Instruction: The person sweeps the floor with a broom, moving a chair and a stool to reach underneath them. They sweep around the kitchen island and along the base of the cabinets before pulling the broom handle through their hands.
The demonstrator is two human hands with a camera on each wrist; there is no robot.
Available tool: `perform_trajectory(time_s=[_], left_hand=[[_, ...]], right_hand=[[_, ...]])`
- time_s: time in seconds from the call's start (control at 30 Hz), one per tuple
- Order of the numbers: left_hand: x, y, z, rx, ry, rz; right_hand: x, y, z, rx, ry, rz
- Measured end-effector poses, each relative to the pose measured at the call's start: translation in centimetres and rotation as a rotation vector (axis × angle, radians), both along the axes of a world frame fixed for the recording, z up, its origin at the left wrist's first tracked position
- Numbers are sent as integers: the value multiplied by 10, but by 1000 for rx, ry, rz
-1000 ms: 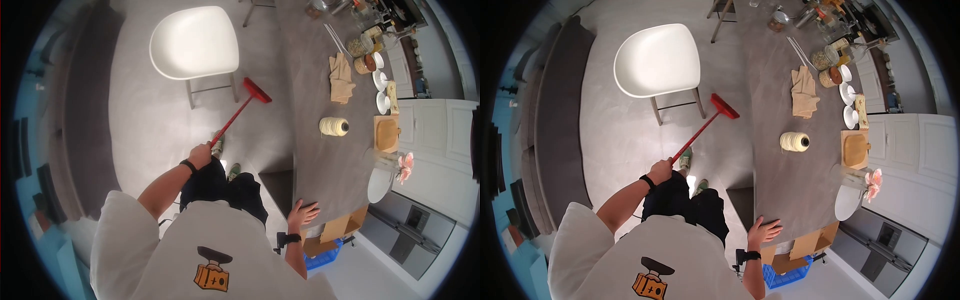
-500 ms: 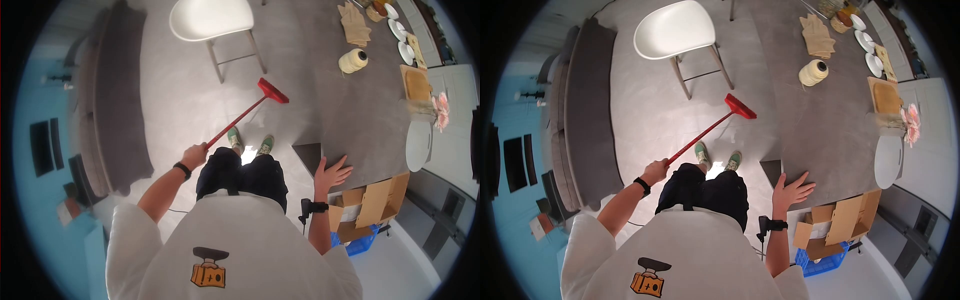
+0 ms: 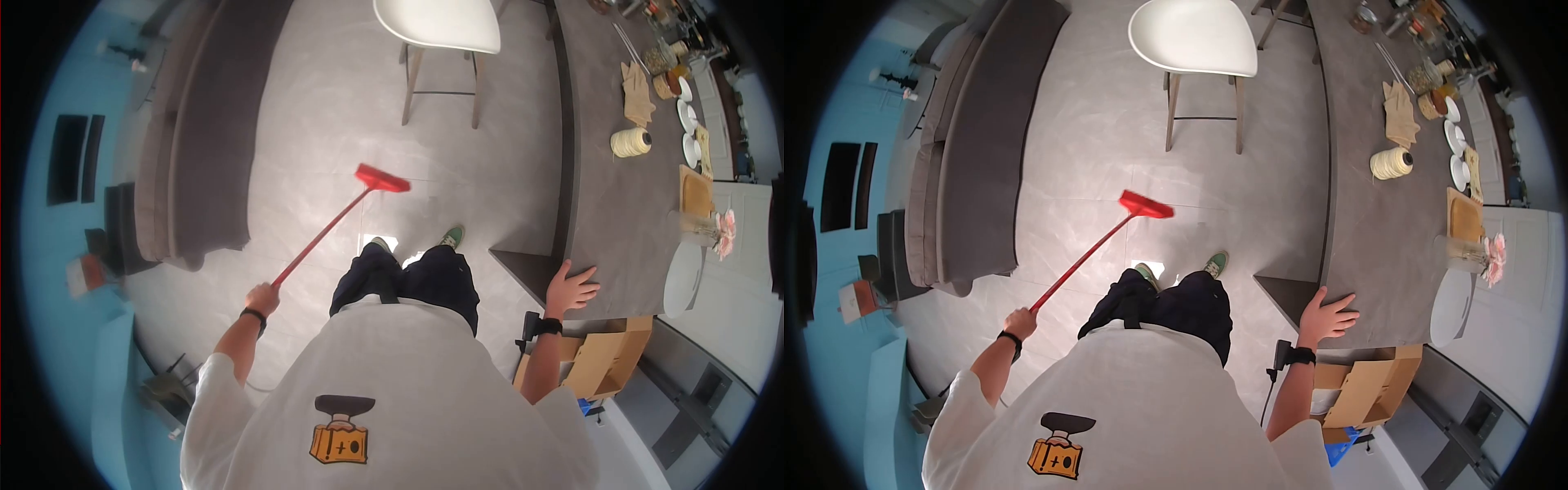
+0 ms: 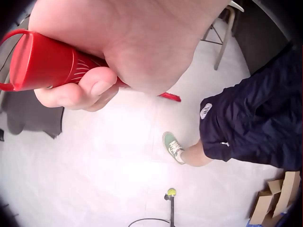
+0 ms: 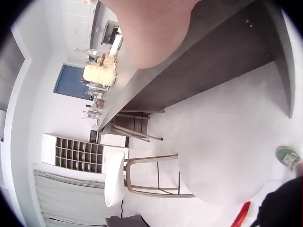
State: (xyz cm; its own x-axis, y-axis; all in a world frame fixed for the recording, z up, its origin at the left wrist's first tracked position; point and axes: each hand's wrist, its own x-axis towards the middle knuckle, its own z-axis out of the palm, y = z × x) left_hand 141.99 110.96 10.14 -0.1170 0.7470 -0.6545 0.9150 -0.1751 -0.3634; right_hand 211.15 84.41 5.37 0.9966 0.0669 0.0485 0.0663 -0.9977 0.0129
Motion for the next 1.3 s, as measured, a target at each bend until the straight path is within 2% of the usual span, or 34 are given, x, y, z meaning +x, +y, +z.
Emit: perform_trajectory(time_s=[0.07, 0.13, 0.27, 0.33, 0.37, 0.4, 0.5, 0.6, 0.63, 0.73, 0.8, 0.87, 0.93, 1.0, 1.07, 1.1, 1.27, 1.3], left_hand=[[-58, -32, -3, 41, 5, 73], [-92, -60, 14, 32, 26, 123], [-162, -102, 13, -3, -73, 391], [-181, -118, 1, 4, -117, 432], [-186, -128, -6, 17, -173, 476], [-190, -134, -13, 34, -230, 518], [-195, -141, -53, 58, -382, 660], [-204, -133, -109, 117, -546, 684], [-193, -119, -109, 87, -605, 777], [-154, -76, -102, 52, -695, 884], [-131, -51, -95, 43, -661, 879], [-123, -29, -100, 76, -720, 809], [-110, -7, -98, 99, -706, 796], [-101, 14, -98, 79, -712, 736], [-85, 35, -79, 54, -692, 768], [-77, 45, -70, 54, -670, 756], [-41, 89, -41, 29, -603, 750], [-33, 98, -39, 45, -612, 696]], right_hand=[[-1, 0, -1, -23, -23, 1], [-1, -5, -2, -43, -45, -3], [-6, -9, 5, 22, -17, 19], [-10, -13, 10, 170, 3, 58], [-15, -14, 8, 244, -73, 127], [-26, -10, 10, 237, -77, 143], [-66, 9, 11, 247, -175, 402], [-113, 24, 18, 211, -73, 514], [-124, 29, 22, 192, -22, 504], [-134, 40, 29, 166, 97, 448], [-116, 43, 21, 329, 182, 497], [-102, 61, 9, 411, 220, 435], [-95, 88, -3, 425, 163, 548], [-88, 128, -22, 488, 251, 478], [-77, 165, -54, 670, 469, 491], [-80, 198, -43, 660, 627, 438], [-64, 354, -79, 865, 912, 580], [-59, 388, -82, 880, 965, 582]])
